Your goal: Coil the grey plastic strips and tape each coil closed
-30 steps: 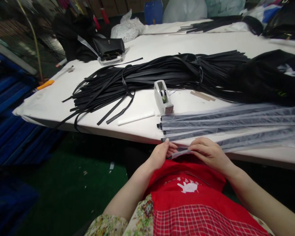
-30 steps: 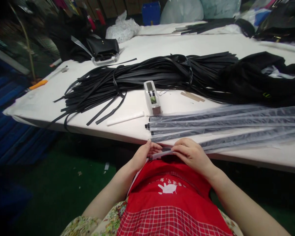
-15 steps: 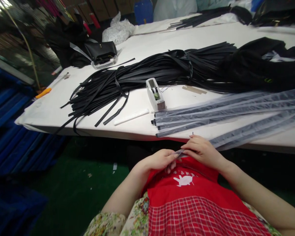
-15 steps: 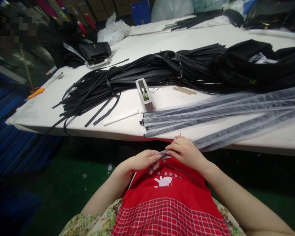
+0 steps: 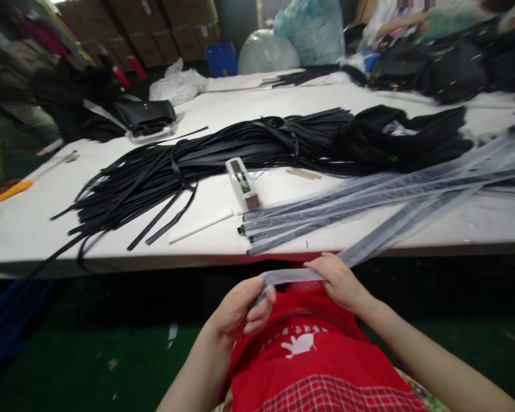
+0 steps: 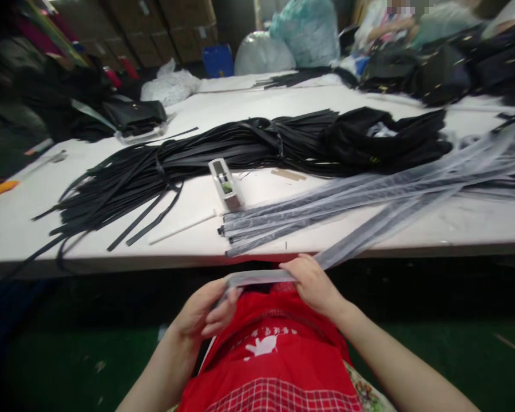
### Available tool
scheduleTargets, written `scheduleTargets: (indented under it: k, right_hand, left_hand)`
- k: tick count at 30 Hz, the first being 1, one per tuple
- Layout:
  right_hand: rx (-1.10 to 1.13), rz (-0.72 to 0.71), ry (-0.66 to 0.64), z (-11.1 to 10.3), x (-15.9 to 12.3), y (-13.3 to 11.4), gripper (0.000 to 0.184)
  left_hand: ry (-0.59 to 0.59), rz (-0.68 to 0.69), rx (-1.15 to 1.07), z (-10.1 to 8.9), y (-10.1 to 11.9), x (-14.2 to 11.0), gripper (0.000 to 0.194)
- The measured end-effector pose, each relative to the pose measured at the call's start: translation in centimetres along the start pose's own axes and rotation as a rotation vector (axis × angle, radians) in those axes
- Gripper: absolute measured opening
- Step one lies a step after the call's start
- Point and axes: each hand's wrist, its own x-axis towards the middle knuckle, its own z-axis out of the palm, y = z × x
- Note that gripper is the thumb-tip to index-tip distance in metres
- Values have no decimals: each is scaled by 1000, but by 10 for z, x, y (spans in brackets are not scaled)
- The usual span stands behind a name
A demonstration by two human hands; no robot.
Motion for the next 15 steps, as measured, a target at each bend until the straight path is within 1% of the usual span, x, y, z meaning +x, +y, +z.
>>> scheduleTargets:
  k: [2, 3, 4, 5, 6, 7, 8, 9, 10, 11, 12, 13, 14, 15]
  right_hand:
    - [224, 49, -176, 3, 6, -27, 30]
    - [385, 58, -288, 2, 10, -42, 27]
    - [554, 69, -385, 1, 15, -55, 27]
    - [721, 83, -464, -3, 19, -67, 28]
    - [873, 96, -504, -10, 23, -75, 31]
    - [999, 112, -498, -18, 27, -80, 35]
    - [1096, 133, -457, -29, 28, -81, 39]
    - [1167, 162, -385, -40, 29, -79, 43]
    - [1212, 194, -300, -51, 29, -74, 44]
    - [1240, 234, -226, -61, 28, -68, 45]
    - [1255, 283, -176, -70, 28, -61, 45]
    - [1252, 332, -148, -76, 27, -54, 46]
    - [1221, 373, -132, -80, 28, -48, 46]
    - [1151, 397, -114, -82, 28, -44, 44]
  left_hand:
    - [183, 291, -31, 5, 18, 12, 23]
    - [289, 423, 27, 6, 26, 22, 24]
    - [382, 527, 151, 7, 33, 33, 27]
    - [444, 596, 331, 7, 37, 44, 29]
    - [457, 626, 547, 7, 38, 54, 28]
    - [427, 631, 767, 7, 37, 62, 28]
    - [349, 616, 962, 7, 34, 67, 30]
    - [232, 595, 1107, 9, 30, 68, 33]
    - [94, 577, 1193, 11, 25, 67, 38]
    - [-35, 564, 1228, 14, 21, 64, 43]
    - [-128, 548, 1227, 19, 16, 60, 47]
    - [-174, 521, 1208, 25, 13, 55, 49]
    - [-181, 468, 1180, 31, 12, 51, 50]
    - [-160, 401, 1132, 36, 12, 48, 51]
